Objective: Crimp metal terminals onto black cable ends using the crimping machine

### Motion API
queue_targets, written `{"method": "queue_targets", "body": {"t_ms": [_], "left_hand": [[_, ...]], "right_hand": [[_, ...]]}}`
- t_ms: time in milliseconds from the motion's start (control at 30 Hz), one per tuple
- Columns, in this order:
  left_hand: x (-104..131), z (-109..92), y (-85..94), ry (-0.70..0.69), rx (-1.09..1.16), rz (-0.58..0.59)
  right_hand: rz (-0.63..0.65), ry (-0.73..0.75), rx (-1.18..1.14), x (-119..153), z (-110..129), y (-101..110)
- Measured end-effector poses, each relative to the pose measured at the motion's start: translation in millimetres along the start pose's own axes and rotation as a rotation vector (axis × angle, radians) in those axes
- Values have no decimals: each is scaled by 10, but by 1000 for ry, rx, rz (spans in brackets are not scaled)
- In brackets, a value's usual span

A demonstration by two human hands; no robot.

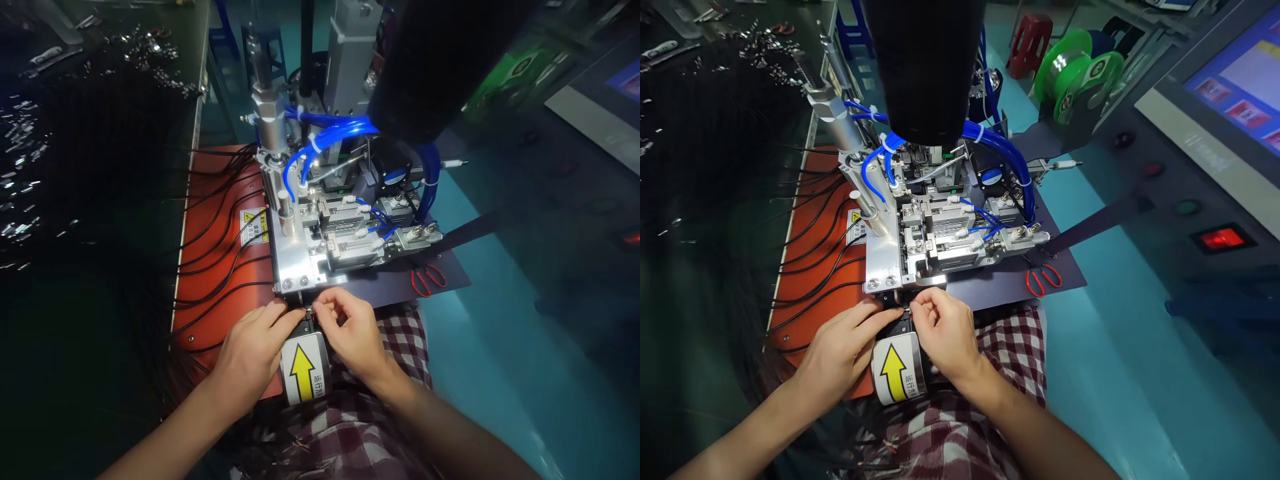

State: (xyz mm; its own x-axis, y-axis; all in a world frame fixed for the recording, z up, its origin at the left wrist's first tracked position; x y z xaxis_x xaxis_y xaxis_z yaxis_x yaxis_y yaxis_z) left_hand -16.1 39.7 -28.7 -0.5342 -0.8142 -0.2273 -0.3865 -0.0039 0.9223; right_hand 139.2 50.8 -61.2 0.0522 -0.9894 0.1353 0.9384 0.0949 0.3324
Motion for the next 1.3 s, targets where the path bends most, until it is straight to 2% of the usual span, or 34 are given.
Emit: {"method": "queue_targets", "body": {"t_ms": [67, 133, 267, 333, 467, 533, 600, 733, 800, 900, 1067, 1133, 1200, 1300], "left_hand": [[0, 2, -2, -2, 2, -13], [-2, 3, -6, -1, 4, -11], [-2, -1, -8, 12, 19, 20], [0, -2, -6, 18, 26, 22], [12, 8, -15, 15, 18, 17], [17, 14, -23, 9, 11, 16], [20, 17, -25, 2, 3, 12], [20, 18, -22, 3, 11, 3], [18, 20, -19, 3, 23, -4], [18, 27, -22, 6, 30, 2], [27, 39, -30, 15, 28, 11], [30, 40, -31, 10, 25, -1], [30, 39, -34, 4, 23, -5], [29, 39, -36, 8, 33, -2]], "right_hand": [[-29, 89, 115, 27, 40, 11], [-35, 88, 130, 29, 37, 24], [113, -212, -217, -32, -72, -17], [164, -299, -331, -49, -92, -41], [59, -109, -142, -32, -33, -4], [38, -68, -88, -17, -29, -1], [61, -134, -145, -29, -64, -16], [175, -353, -412, -92, -156, -57], [214, -397, -515, -93, -180, -60], [178, -409, -555, -22, -201, -45], [172, -403, -506, 128, -151, -83], [156, -374, -420, 136, -106, -86], [104, -284, -234, 124, -38, -54], [2, -53, 130, 108, 104, 25]]}}
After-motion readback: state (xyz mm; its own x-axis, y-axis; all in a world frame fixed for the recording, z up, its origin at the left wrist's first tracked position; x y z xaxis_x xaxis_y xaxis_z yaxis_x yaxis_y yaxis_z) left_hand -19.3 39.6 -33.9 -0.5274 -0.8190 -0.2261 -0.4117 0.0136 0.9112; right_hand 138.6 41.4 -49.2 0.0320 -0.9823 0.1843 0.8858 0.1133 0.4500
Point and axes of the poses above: each hand's wrist, its own x-axis away from the middle knuckle, its own y-axis out of the back of the hand, z = x × y, the point moved 3 cm from there along -x, towards the middle knuckle, and after that the axes turned 2 degrees about -x, right-handed, at the moved point
